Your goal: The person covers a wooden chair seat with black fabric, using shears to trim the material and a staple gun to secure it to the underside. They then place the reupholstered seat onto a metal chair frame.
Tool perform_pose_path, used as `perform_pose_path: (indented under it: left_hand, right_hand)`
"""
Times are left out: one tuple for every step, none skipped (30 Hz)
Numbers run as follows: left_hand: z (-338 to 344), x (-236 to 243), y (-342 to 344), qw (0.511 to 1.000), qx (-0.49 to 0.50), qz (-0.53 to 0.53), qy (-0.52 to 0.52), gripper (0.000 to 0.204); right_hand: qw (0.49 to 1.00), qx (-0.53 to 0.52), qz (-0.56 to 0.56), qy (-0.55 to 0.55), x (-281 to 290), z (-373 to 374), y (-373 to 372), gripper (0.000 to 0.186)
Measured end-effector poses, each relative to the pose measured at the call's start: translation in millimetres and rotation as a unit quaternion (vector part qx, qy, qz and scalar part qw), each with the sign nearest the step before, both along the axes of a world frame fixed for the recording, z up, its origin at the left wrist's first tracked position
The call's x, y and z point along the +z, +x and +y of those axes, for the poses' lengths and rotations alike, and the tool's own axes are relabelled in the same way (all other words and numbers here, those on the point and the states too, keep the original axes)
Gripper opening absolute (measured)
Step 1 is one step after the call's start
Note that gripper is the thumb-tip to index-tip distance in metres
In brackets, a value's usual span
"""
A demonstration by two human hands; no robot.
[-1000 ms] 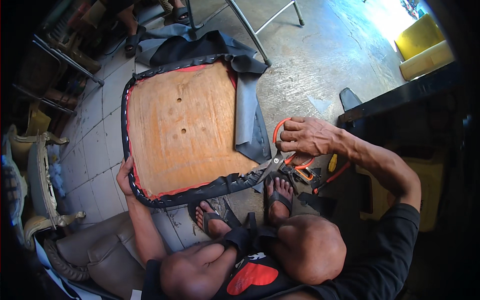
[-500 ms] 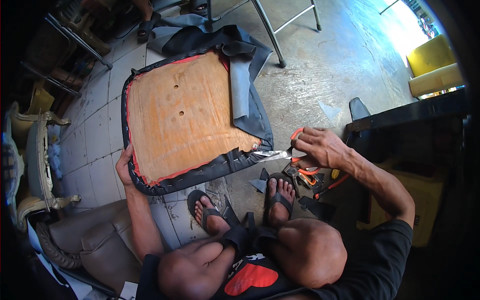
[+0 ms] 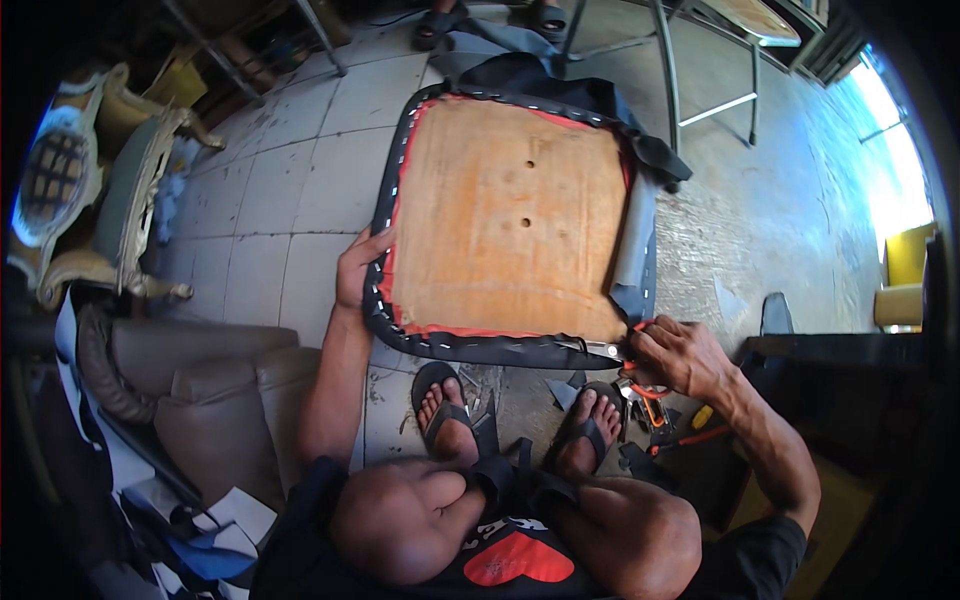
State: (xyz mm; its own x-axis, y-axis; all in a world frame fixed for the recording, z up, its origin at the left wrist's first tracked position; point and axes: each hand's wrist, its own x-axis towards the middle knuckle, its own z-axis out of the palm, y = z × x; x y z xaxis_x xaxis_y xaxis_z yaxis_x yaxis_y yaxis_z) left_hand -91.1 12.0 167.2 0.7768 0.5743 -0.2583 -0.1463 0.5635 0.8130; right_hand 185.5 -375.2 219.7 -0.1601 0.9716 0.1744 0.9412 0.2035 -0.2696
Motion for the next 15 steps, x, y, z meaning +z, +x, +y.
perform_pose_path:
  left_hand:
    - [-1.3, 0.0, -3.2, 1.0, -0.004, 0.009, 0.004, 0.054]
    - [-4.0, -4.3, -2.9, 1.0, -0.009, 0.012, 0.003, 0.054]
    - [-2.6, -7.4, -8.0, 1.0, -0.007, 0.014, 0.004, 0.054]
    - [-1.7, -10.7, -11.3, 1.0, -0.006, 0.014, 0.004, 0.054]
    - [-2.7, -18.0, -10.1, 1.0, -0.009, 0.012, 0.001, 0.054]
    - [-2.7, -25.2, -8.5, 1.0, -0.013, 0.007, 0.0, 0.055]
    - [-2.4, -30.4, -11.1, 1.0, -0.012, 0.006, 0.002, 0.055]
    - [1.5, -35.0, -11.8, 1.0, -0.013, 0.005, 0.003, 0.055]
    - [5.6, -40.4, -15.5, 1.0, -0.014, 0.004, 0.005, 0.055]
    - [10.6, -46.6, -20.3, 1.0, -0.015, 0.004, 0.009, 0.055]
    - [17.0, -51.8, -25.3, 1.0, -0.02, 0.004, 0.016, 0.056]
    - [25.2, -53.7, -34.7, 0.999, -0.029, 0.008, 0.023, 0.056]
    - [31.2, -48.3, -33.0, 0.998, -0.05, 0.014, 0.027, 0.056]
    - [35.6, -41.7, -34.9, 0.996, -0.076, 0.025, 0.035, 0.056]
    - [34.6, -26.9, -26.3, 0.992, -0.111, 0.041, 0.034, 0.063]
  right_hand:
    - [1.0, -0.006, 0.002, -0.002, -0.3, 2.7, -3.4, 0.036]
    - [1.0, -0.017, 0.0, -0.01, 1.1, 2.3, -6.7, 0.035]
    - [0.999, -0.03, -0.002, -0.016, 2.0, 1.8, -10.1, 0.034]
    - [0.998, -0.056, 0.024, -0.032, 0.2, 1.6, -14.2, 0.035]
    - [0.994, -0.09, 0.047, -0.05, -3.1, -1.3, -17.9, 0.036]
    - [0.988, -0.126, 0.064, -0.065, -3.2, -3.0, -18.7, 0.037]
    - [0.981, -0.164, 0.1, -0.015, -4.3, -1.6, -19.6, 0.038]
    - [0.966, -0.233, 0.113, 0.016, -8.2, -2.3, -16.3, 0.037]
    - [0.945, -0.299, 0.127, 0.042, -14.2, -5.9, -13.7, 0.036]
    - [0.918, -0.364, 0.142, 0.071, -19.6, -8.9, -11.1, 0.035]
    - [0.872, -0.427, 0.202, 0.124, -23.9, -9.7, -11.2, 0.033]
    - [0.824, -0.495, 0.262, 0.082, -26.9, -14.0, -11.5, 0.031]
    - [0.828, -0.497, 0.229, 0.124, -32.2, -21.8, -11.0, 0.031]
    - [0.829, -0.497, 0.194, 0.164, -40.8, -29.2, -9.7, 0.031]
    - [0.809, -0.522, 0.219, 0.158, -47.5, -37.6, -6.0, 0.032]
